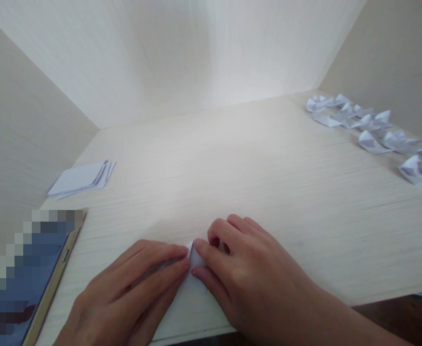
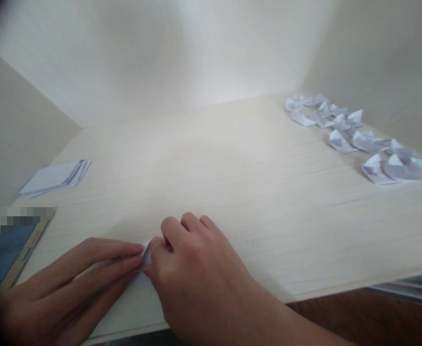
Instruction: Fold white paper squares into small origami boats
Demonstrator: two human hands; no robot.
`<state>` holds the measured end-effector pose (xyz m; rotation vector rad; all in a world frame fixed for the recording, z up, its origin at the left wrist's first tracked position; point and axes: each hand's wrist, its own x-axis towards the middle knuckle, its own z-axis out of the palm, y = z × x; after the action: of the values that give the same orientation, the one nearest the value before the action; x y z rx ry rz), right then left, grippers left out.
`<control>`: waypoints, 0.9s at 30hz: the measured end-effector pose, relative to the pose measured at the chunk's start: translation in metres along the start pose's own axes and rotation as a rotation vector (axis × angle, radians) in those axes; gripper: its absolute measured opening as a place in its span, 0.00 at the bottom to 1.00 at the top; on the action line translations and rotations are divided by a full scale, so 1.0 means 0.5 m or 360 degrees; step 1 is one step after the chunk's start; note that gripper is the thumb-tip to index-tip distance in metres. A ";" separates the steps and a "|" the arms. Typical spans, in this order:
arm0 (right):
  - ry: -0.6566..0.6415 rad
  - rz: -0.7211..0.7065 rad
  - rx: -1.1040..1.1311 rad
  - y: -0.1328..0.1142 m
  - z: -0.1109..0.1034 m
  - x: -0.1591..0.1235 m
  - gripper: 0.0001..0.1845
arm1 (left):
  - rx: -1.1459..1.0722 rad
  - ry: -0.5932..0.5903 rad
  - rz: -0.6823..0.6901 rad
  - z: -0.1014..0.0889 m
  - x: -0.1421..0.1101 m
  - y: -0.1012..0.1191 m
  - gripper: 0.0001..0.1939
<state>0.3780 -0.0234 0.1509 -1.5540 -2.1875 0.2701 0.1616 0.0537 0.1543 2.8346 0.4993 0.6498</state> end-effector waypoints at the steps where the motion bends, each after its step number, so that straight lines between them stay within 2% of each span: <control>1: -0.0011 -0.0005 -0.0006 0.000 -0.001 0.000 0.03 | 0.0011 -0.0037 0.0000 -0.003 -0.005 -0.002 0.13; 4: 0.0005 -0.0008 0.0001 -0.002 -0.003 0.000 0.03 | 0.0032 -0.0090 -0.0034 -0.006 -0.018 -0.008 0.15; 14: -0.0065 0.0053 0.0034 -0.004 -0.006 0.001 0.07 | -0.0054 -0.0033 -0.0071 0.007 -0.014 -0.018 0.16; 27: -0.0058 0.0049 0.0006 -0.006 -0.006 -0.001 0.09 | -0.0104 -0.0031 -0.0003 0.003 0.000 -0.013 0.16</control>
<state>0.3767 -0.0253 0.1545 -1.5935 -2.1912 0.3141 0.1603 0.0597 0.1513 2.7760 0.4690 0.6261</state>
